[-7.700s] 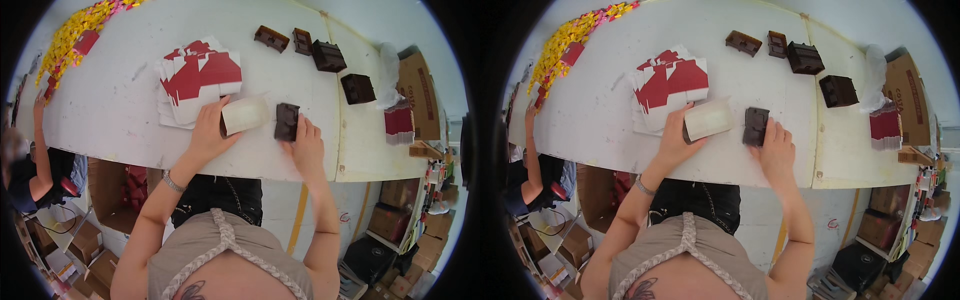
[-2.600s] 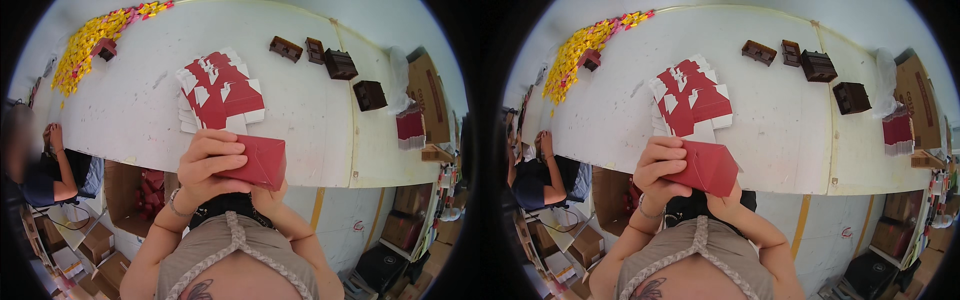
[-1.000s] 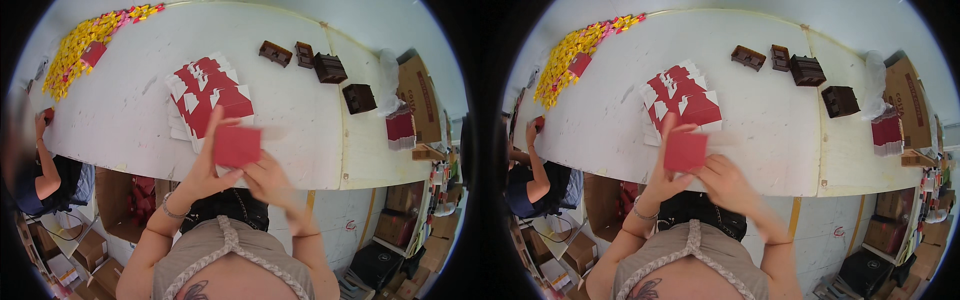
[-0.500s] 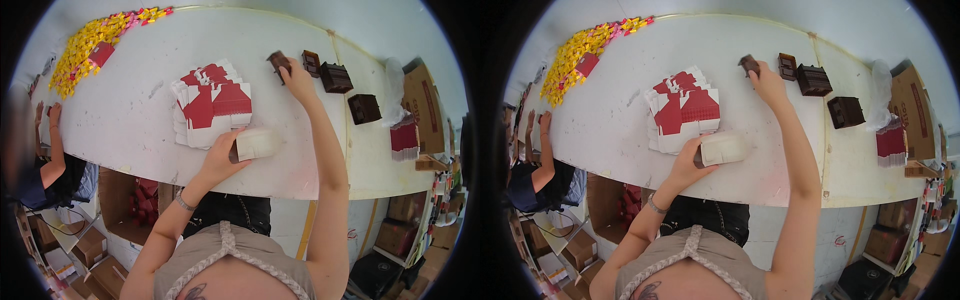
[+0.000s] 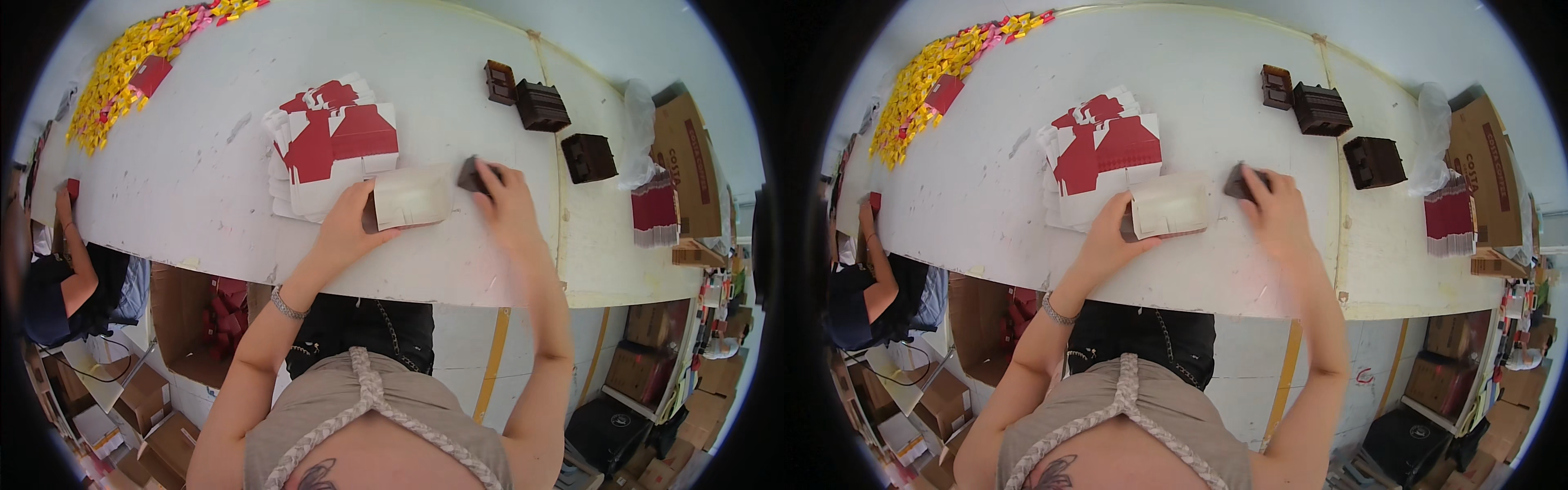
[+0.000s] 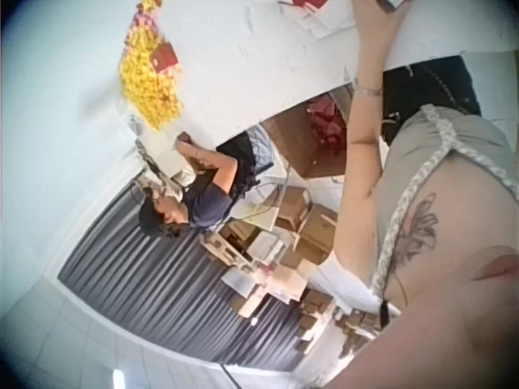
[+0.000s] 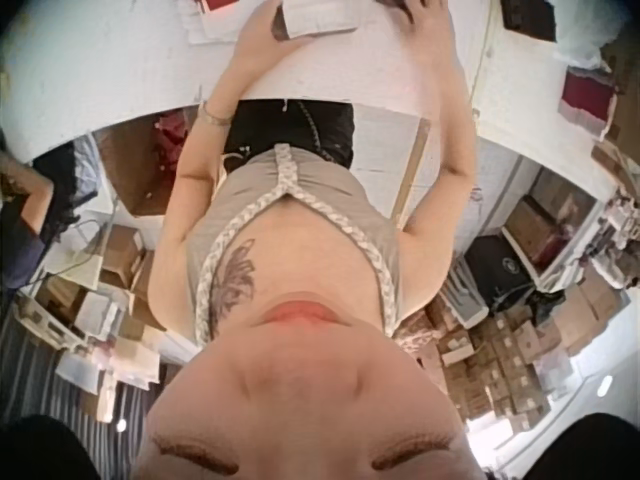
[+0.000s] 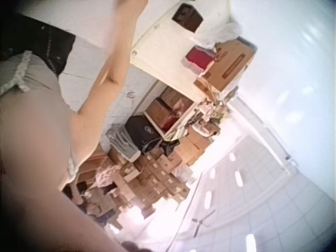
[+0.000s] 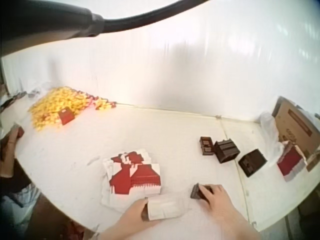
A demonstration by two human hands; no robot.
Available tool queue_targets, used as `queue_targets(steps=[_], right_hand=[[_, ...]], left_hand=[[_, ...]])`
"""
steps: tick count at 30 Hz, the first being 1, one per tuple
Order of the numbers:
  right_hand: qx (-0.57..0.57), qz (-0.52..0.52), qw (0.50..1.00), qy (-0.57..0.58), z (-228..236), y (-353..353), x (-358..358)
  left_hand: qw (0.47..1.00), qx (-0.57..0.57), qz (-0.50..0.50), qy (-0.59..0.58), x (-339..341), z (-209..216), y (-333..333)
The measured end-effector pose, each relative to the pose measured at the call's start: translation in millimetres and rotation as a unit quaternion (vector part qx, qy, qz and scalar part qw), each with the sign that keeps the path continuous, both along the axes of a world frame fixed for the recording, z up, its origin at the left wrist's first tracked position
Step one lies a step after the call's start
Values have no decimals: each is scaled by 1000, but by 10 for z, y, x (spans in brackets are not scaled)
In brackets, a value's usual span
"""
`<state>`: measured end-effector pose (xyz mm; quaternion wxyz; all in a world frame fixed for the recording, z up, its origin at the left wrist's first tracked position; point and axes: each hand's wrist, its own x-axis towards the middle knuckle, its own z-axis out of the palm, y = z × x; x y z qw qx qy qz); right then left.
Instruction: The person folds red and white paper inserts into small brown cardboard boxes at a white table. The person repeatedly picks up a paper insert, folds it, places it into a box, and sets the box aside. A second person is visible across the table performing a similar task.
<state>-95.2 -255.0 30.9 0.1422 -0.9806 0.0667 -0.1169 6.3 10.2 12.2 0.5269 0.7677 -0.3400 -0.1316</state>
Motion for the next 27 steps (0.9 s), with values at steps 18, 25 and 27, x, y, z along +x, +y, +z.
queue_targets(steps=[18, 25, 27], right_hand=[[-235, 252, 936, -73, 494, 750, 60], [-138, 307, 934, -123, 120, 489, 153], [-171, 306, 931, -102, 127, 537, 130]], left_hand=[[996, 42, -22, -70, 110, -153, 1], [994, 24, -8, -110, 116, -153, -17], [993, 45, -16, -110, 115, -154, -28]])
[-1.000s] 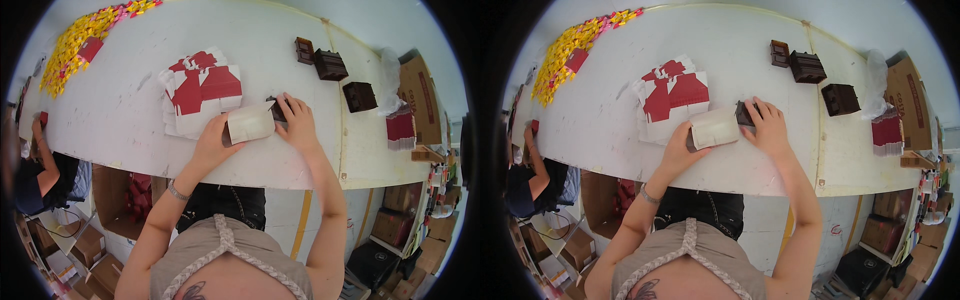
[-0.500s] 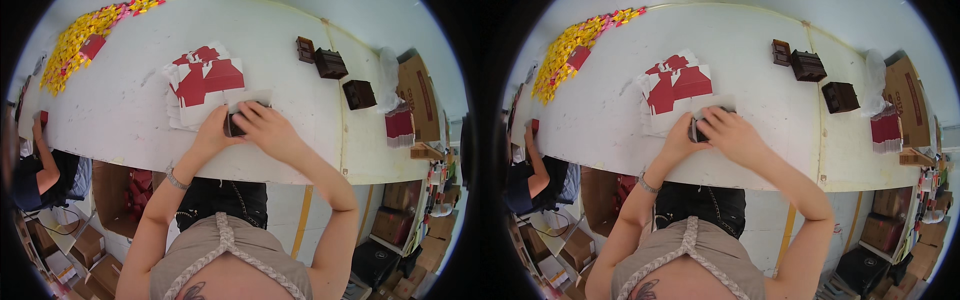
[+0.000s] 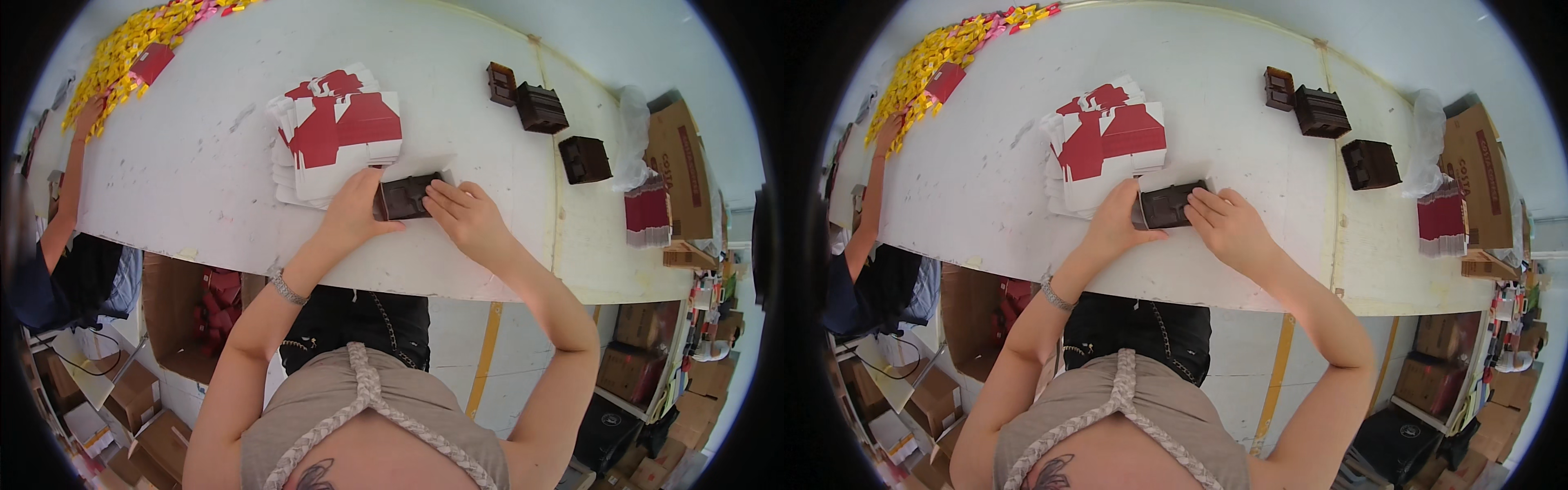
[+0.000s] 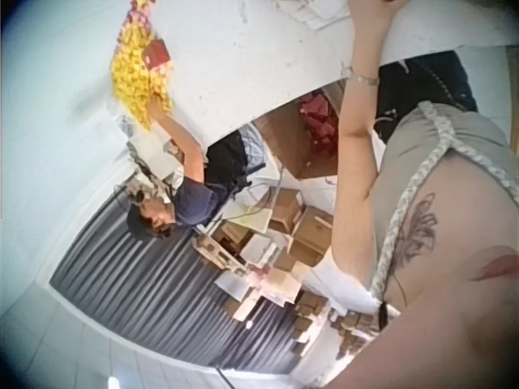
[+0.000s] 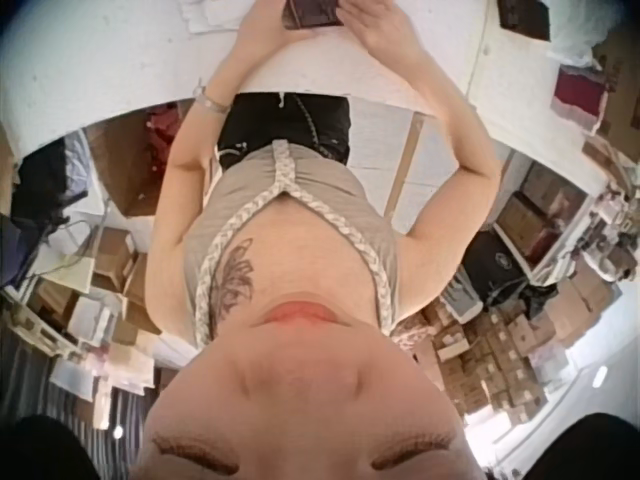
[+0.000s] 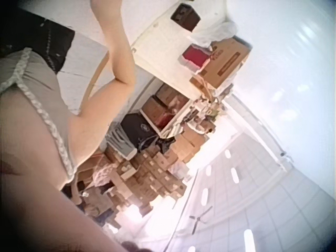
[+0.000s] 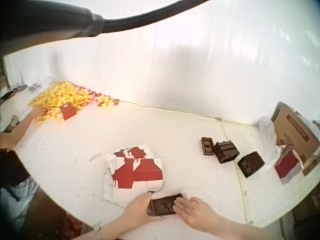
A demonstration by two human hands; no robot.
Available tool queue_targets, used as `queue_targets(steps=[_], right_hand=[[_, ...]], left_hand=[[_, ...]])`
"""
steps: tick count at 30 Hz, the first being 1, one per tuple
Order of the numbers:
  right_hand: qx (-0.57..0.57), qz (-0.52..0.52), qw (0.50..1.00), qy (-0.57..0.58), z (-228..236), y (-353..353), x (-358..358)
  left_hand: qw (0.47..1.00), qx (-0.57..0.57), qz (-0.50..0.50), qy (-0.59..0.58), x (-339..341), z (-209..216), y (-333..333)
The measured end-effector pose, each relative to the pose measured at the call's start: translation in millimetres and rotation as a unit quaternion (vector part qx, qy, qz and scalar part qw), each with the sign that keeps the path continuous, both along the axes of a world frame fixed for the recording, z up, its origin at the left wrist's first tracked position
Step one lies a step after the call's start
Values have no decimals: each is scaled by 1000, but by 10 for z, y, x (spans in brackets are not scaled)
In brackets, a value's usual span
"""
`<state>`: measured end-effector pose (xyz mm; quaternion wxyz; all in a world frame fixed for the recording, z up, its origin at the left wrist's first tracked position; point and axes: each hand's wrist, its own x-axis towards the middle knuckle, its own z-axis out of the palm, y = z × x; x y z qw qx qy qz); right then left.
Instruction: The person folds red and white paper inserts into small brown cardboard boxes at a white table. The person repeatedly picks up a paper insert, folds it, places it into a box, and sets the box aside. A second person is visible across the table performing a similar task.
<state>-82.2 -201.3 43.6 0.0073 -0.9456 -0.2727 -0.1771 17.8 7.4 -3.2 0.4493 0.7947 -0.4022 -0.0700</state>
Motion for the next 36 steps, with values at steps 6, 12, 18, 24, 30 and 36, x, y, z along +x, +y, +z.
queue_targets(steps=[6, 12, 18, 24, 30, 36], right_hand=[[70, -86, 993, 50, 199, 295, -267], [-40, -144, 989, 2, 10, 559, -80], [263, -158, 946, -109, 379, 674, 128], [420, -397, 812, 80, -296, 613, 1003], [428, -420, 799, 46, -238, 474, 846], [349, -417, 836, -76, -148, 546, 667]], left_hand=[[998, -11, 31, -52, -54, -80, 13], [998, -25, -6, -60, -116, 1, 21], [953, -183, 195, -139, 336, 677, 543], [856, 9, 384, -345, 1063, 954, 1176], [979, -46, 194, -33, 175, 436, 690], [975, -114, 190, 12, 207, 314, 250]])
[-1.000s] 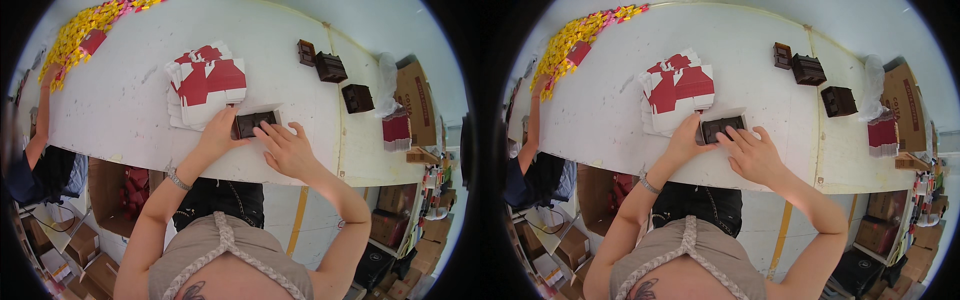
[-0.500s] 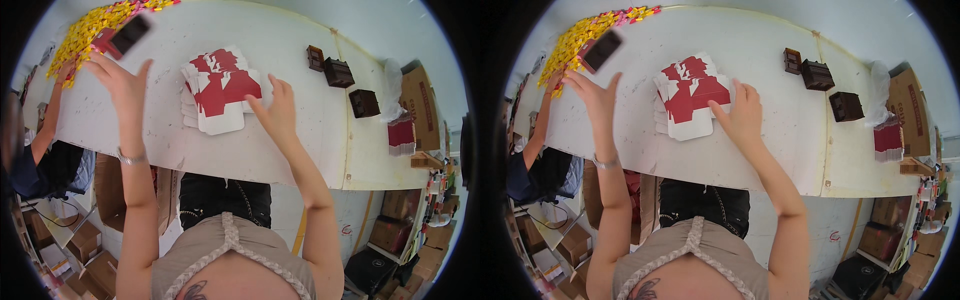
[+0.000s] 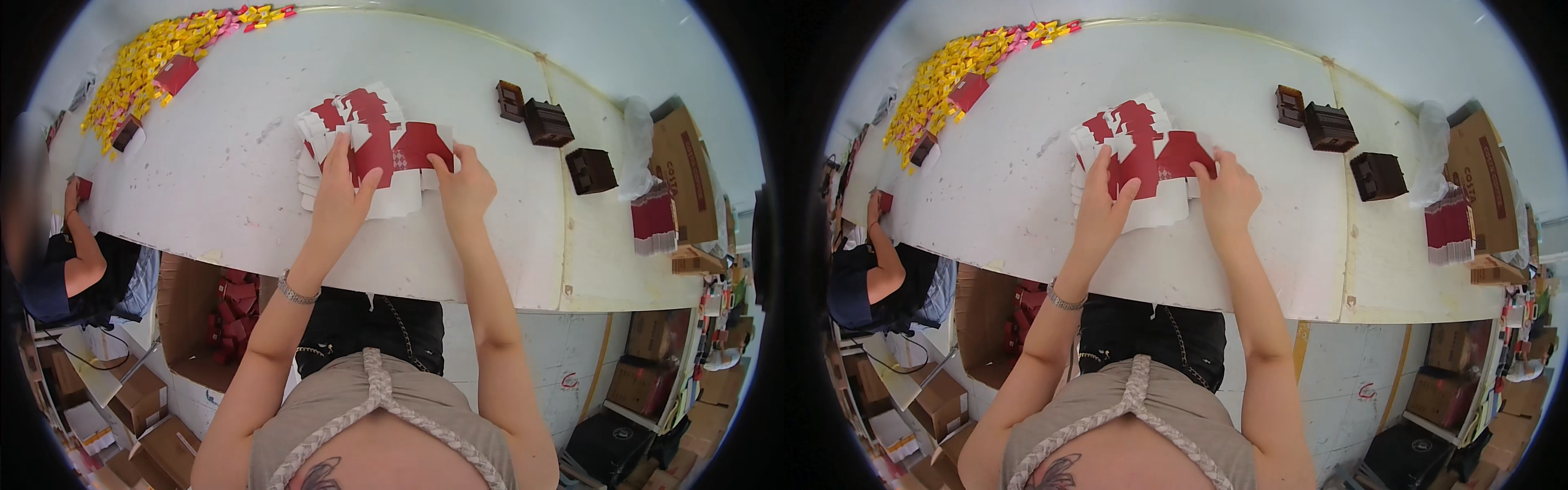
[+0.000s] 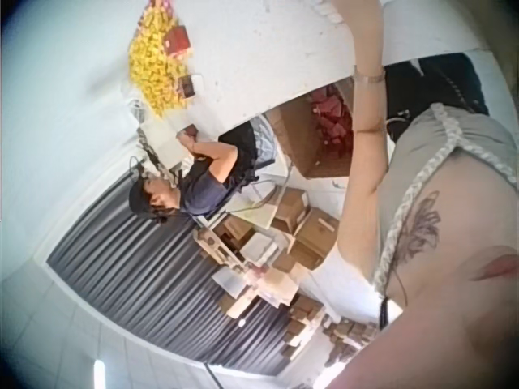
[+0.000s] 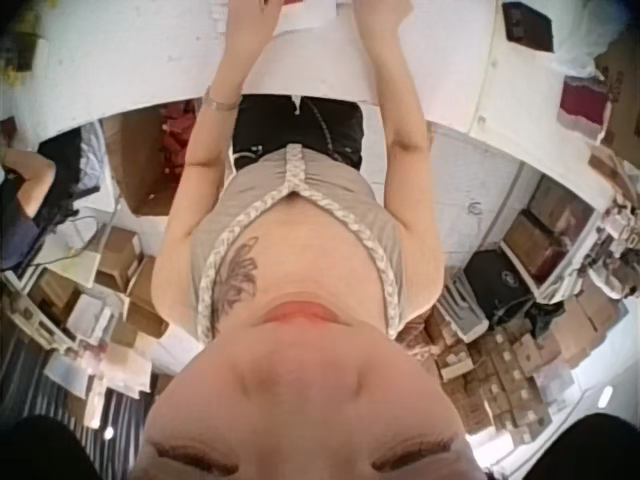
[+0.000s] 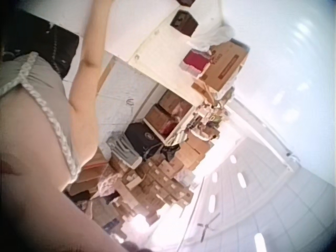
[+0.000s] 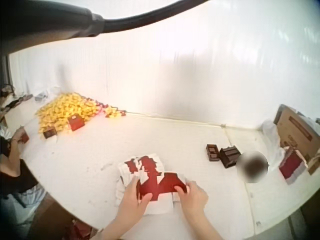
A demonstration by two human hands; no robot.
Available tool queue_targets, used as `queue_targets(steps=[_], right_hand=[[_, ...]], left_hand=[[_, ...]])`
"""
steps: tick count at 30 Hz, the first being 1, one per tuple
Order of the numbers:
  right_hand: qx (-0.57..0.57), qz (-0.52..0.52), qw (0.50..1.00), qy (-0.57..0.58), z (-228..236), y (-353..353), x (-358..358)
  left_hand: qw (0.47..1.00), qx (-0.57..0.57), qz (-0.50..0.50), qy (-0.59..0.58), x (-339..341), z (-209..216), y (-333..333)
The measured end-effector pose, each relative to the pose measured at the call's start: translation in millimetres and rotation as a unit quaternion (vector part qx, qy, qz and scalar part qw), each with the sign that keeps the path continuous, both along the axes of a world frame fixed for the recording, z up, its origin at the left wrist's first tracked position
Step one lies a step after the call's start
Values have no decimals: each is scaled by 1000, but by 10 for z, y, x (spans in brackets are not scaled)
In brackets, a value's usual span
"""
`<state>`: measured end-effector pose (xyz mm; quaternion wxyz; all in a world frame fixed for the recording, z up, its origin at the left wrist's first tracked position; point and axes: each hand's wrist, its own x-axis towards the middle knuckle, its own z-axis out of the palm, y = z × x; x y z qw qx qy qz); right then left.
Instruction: The person folds red and white paper inserts into small brown cardboard boxes at a white table. The person repeatedly picks up a paper insert, folds it, places it into a box, and sets the box aside. A second person is visible across the table performing a similar task.
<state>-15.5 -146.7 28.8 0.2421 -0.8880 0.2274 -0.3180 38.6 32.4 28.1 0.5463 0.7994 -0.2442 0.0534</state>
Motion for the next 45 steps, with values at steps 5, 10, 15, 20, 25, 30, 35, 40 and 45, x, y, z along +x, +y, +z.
queue_targets(steps=[5, 10, 15, 20, 25, 30, 35, 40, 45], right_hand=[[242, 248, 936, -68, 303, 114, -534], [410, 287, 866, -8, 488, 331, -967], [518, 262, 814, 17, 107, 541, -1318], [670, 265, 692, -39, 70, 849, -1642], [832, 187, 521, -28, -221, 952, -1894], [870, 124, 478, 12, -131, 897, -1919], [796, 147, 587, -6, -192, 951, -2018], [596, 240, 765, -35, -29, 978, -1746], [632, 220, 729, -142, 425, 765, -1398]], left_hand=[[945, -244, -17, 217, -143, 370, -141], [972, -112, -88, 188, -462, 429, 188], [861, -299, -190, 364, -977, 304, 516], [829, -344, -115, 425, -1344, 132, 692], [760, -330, -161, 536, -1494, -122, 852], [818, -166, -161, 526, -1539, -104, 797], [915, -76, -330, 220, -1516, -140, 956], [922, -70, -140, 355, -1511, 198, 658], [974, -81, -206, -58, -1181, 492, 382]])
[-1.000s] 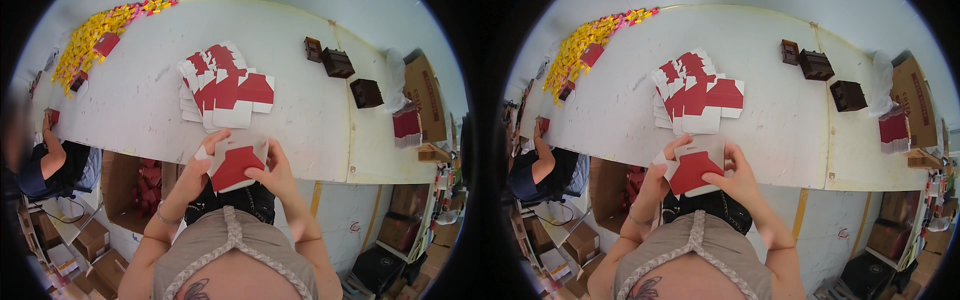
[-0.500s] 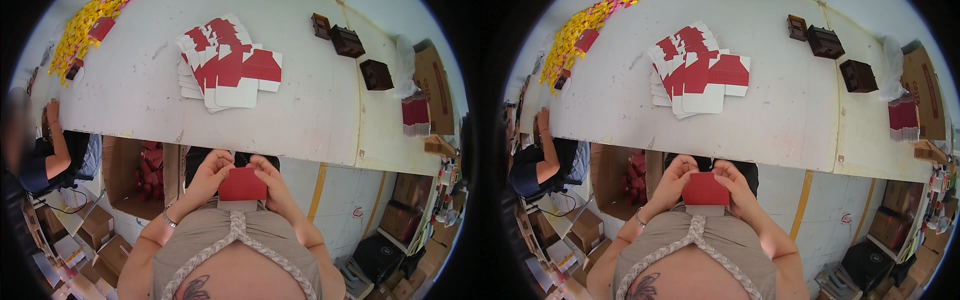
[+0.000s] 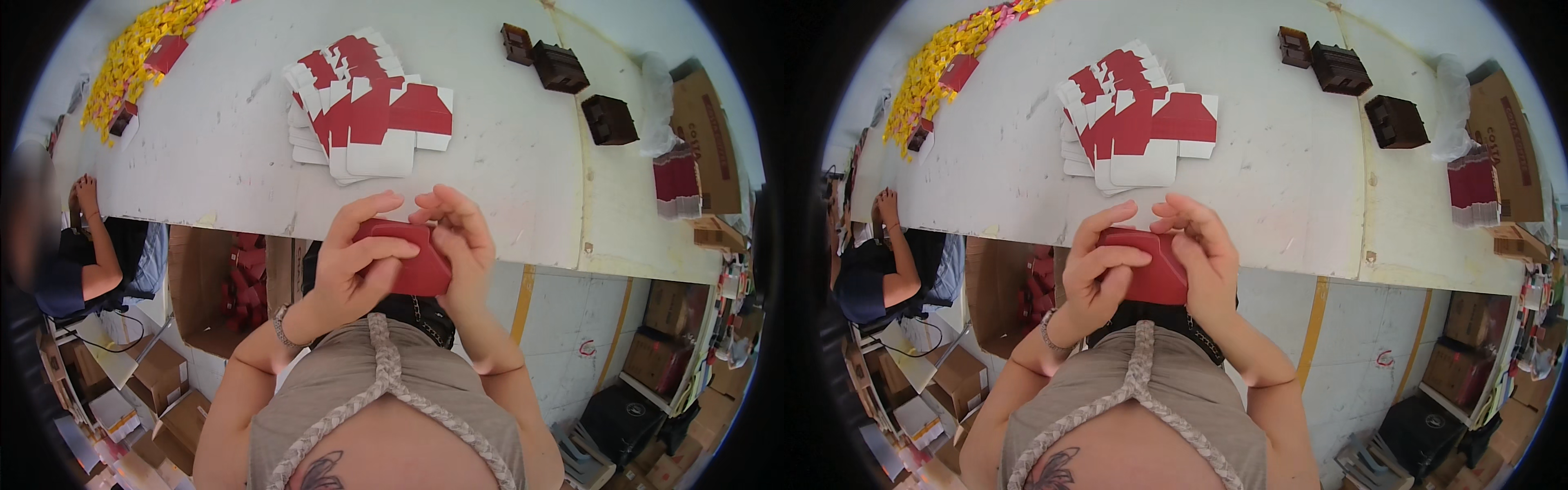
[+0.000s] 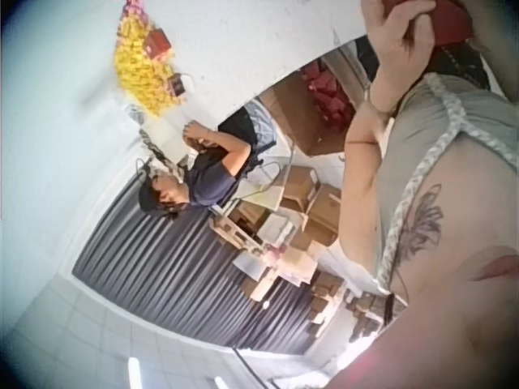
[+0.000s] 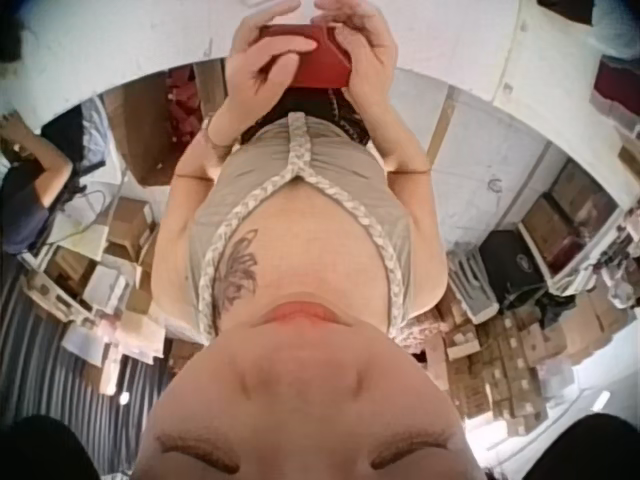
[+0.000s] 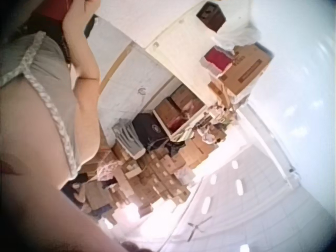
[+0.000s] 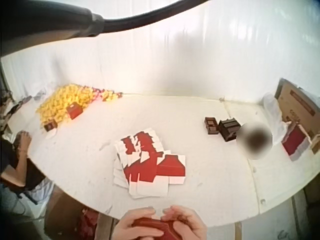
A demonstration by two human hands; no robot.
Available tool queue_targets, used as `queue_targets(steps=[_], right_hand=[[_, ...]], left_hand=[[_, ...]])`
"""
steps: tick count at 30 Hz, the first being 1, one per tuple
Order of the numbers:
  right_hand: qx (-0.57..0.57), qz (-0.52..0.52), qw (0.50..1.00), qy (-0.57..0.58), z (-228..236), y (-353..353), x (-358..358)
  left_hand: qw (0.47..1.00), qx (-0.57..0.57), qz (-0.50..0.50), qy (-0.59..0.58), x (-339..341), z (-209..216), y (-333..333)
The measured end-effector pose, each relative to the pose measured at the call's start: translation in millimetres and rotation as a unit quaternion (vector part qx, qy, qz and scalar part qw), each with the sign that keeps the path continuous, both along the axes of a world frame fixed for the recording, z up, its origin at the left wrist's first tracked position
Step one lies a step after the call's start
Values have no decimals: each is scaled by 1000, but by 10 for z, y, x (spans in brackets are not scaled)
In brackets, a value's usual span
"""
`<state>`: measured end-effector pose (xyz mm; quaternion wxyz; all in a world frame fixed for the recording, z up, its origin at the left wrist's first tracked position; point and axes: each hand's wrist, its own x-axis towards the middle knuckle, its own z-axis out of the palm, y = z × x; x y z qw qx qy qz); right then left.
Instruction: The person folds red and white paper inserts into small brown cardboard boxes at a white table. The person repeatedly picks up a paper insert, folds it, places it into a box, and sets the box aside. A second person is visible across the table performing a similar task.
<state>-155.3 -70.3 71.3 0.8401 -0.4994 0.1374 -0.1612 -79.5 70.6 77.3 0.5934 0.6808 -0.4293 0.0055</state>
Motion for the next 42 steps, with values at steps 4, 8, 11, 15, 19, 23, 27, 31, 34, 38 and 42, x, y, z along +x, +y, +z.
queue_targets(steps=[4, 8, 11, 15, 19, 23, 27, 31, 34, 38, 42], right_hand=[[-38, 34, 994, -101, 83, -159, 100], [-152, -1, 976, -156, -59, -95, 113], [-134, -35, 982, -130, -2, -87, 153], [-272, -173, 941, -104, 43, -112, 210], [-404, -37, 861, -307, -111, 72, -89], [-267, -27, 960, -75, -311, 285, -109], [-143, -27, 984, -101, -390, 326, -47], [-124, 75, 986, -81, -259, 165, -53], [-144, 101, 982, -64, -167, 67, -147], [-283, -118, 952, -15, -337, 142, -133], [-429, -93, 898, 42, -233, -29, -45]], left_hand=[[997, 43, -37, -60, 170, 176, -25], [992, -5, -90, 84, 288, 90, 36], [1000, 22, -17, 3, 203, 248, -76], [988, 69, -13, -141, 305, 119, -57], [992, -28, 58, -113, 507, 154, -25], [993, -100, -50, -39, 421, 298, -41], [990, -97, -93, -53, 245, 240, -72], [992, -53, -66, -98, 205, 307, -105], [989, 30, -12, -146, 112, 308, -86], [977, 76, 75, -183, 101, 177, -172], [999, -40, 29, -14, 86, 10, -313]])
